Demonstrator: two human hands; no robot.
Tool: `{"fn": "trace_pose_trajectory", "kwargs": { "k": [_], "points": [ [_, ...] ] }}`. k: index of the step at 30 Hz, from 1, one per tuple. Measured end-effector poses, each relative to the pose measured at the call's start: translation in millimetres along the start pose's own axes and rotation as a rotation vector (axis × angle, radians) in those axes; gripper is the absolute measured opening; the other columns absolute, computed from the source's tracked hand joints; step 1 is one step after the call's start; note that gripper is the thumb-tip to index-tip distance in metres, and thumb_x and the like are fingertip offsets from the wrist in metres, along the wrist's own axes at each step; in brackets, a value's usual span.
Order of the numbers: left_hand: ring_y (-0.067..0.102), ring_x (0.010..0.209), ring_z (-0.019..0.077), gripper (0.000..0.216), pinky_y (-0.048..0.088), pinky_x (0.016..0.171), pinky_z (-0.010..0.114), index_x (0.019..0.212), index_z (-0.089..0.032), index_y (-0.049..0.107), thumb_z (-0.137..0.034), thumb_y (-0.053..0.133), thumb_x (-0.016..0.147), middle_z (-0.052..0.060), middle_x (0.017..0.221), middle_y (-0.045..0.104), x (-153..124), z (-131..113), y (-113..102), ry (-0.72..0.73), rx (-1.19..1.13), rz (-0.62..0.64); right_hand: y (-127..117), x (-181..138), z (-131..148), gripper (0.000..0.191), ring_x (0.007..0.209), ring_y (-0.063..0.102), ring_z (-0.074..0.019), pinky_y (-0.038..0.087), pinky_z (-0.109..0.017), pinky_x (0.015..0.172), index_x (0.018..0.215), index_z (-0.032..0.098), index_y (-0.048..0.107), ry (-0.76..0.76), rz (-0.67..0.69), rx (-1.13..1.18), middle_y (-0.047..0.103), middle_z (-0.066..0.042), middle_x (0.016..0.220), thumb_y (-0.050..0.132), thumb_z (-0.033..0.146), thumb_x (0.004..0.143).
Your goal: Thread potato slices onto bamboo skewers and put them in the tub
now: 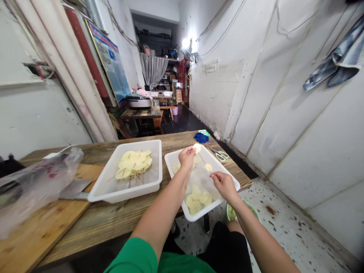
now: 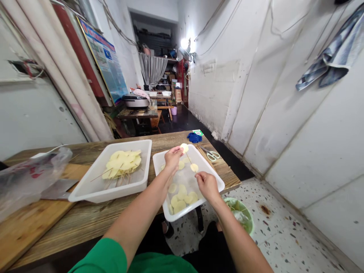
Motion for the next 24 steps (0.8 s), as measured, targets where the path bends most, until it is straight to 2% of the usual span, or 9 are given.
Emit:
{"fn": "trace_pose_trajectory", "kwargs": {
  "k": [3, 6, 10, 15, 19, 24],
  "points": [
    [0.059, 0.061, 0.0094, 0.014, 0.047, 0.060, 0.020, 0.073, -0.013, 0.067, -0.009, 0.074, 0.062, 0.002, 0.069, 0.066, -3, 4, 4, -0.020, 0.001, 0.035, 0, 1, 0, 0.029, 0.055, 0.055, -0.0166, 0.034, -0.024, 0.050, 0.072, 0.018, 0.067, -0.009, -0.017, -0.014, 0.061, -0.001, 0.056, 0.046, 0.035, 0.082],
    [0.058, 0.058, 0.0085, 0.011, 0.047, 0.059, 0.020, 0.073, -0.012, 0.066, -0.008, 0.072, 0.064, 0.002, 0.068, 0.065, -2, 9, -1, -0.069, -0.021, -0.010, -2, -1, 3, 0.031, 0.058, 0.057, -0.0171, 0.036, -0.024, 0.054, 0.076, 0.018, 0.068, -0.035, -0.032, -0.028, 0.063, -0.002, 0.060, 0.044, 0.036, 0.084],
    [0.054, 0.051, 0.0073, 0.009, 0.045, 0.055, 0.020, 0.070, -0.011, 0.062, -0.008, 0.070, 0.067, 0.001, 0.059, 0.060, -1, 27, -2, -0.285, -0.113, -0.005, -3, -6, 7, 0.033, 0.060, 0.057, -0.0173, 0.038, -0.024, 0.055, 0.084, 0.018, 0.068, -0.066, -0.034, -0.027, 0.064, -0.003, 0.064, 0.042, 0.037, 0.087],
    [0.048, 0.044, 0.0059, 0.010, 0.036, 0.042, 0.016, 0.068, -0.011, 0.056, -0.012, 0.066, 0.072, 0.001, 0.054, 0.055, -4, 36, 4, -0.500, -0.248, 0.040, 0, -10, 7, 0.033, 0.052, 0.051, -0.0149, 0.038, -0.023, 0.053, 0.083, 0.018, 0.067, -0.065, 0.021, 0.052, 0.056, 0.000, 0.054, 0.043, 0.039, 0.088],
    [0.043, 0.040, 0.0041, 0.010, 0.031, 0.039, 0.015, 0.068, -0.012, 0.054, -0.011, 0.059, 0.077, -0.001, 0.052, 0.052, -4, 37, 6, -0.555, -0.276, 0.064, 2, -10, 10, 0.033, 0.049, 0.049, -0.0137, 0.038, -0.024, 0.054, 0.082, 0.017, 0.067, -0.063, 0.056, 0.097, 0.051, 0.002, 0.050, 0.044, 0.039, 0.088],
    [0.044, 0.042, 0.0039, 0.013, 0.030, 0.040, 0.014, 0.067, -0.012, 0.052, -0.009, 0.061, 0.075, 0.000, 0.054, 0.051, -4, 43, 8, -0.600, -0.271, 0.095, 0, -9, 10, 0.033, 0.049, 0.050, -0.0134, 0.039, -0.024, 0.054, 0.083, 0.017, 0.069, -0.069, 0.039, 0.090, 0.051, 0.002, 0.050, 0.045, 0.039, 0.087]
  ]
}}
Point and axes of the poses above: each hand's wrist, its own x-axis towards the middle knuckle, its own y-axis out of the palm, z = x × y, the point moved 10 cm from there along x, towards the middle knuckle
